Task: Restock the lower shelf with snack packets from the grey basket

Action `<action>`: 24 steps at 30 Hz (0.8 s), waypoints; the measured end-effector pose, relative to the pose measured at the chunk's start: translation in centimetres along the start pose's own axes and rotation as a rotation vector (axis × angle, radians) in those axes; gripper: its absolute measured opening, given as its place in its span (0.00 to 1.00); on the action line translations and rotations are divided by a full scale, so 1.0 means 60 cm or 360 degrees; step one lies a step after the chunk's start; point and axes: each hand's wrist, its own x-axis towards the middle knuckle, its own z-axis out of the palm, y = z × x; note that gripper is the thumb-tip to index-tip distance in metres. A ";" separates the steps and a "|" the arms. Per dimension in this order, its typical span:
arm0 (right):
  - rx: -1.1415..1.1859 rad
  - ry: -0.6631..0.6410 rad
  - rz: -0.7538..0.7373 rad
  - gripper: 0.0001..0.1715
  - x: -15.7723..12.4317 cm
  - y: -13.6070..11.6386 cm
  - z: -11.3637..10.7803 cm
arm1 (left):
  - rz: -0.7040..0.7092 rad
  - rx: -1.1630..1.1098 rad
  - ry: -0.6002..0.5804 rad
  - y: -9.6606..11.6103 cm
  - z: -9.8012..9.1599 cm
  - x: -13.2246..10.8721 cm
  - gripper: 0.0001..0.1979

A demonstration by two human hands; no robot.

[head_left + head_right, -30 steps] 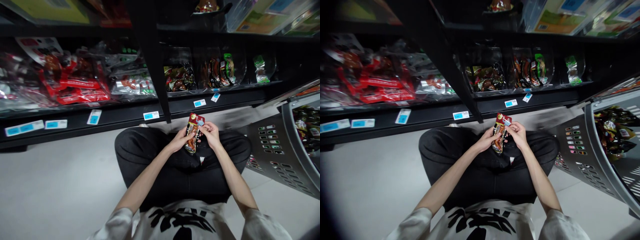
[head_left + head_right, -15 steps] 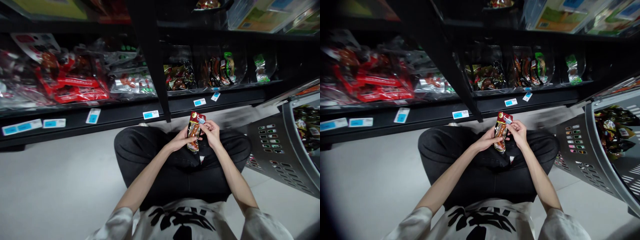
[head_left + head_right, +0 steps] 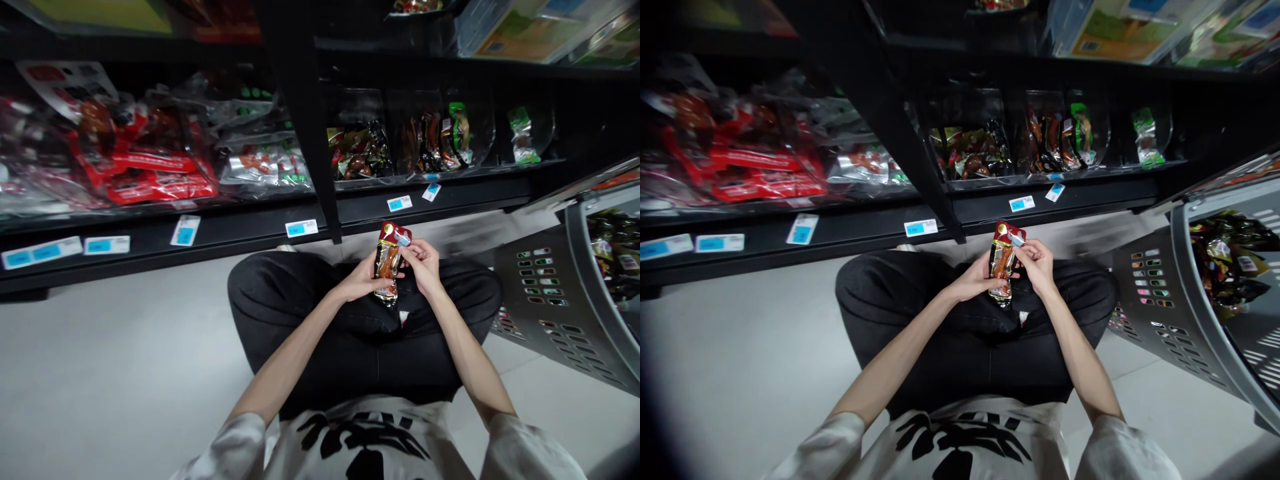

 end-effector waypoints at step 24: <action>-0.0122 0.0015 0.0062 0.19 0.003 -0.001 -0.003 | -0.0016 0.0050 0.0205 -0.010 -0.002 0.006 0.40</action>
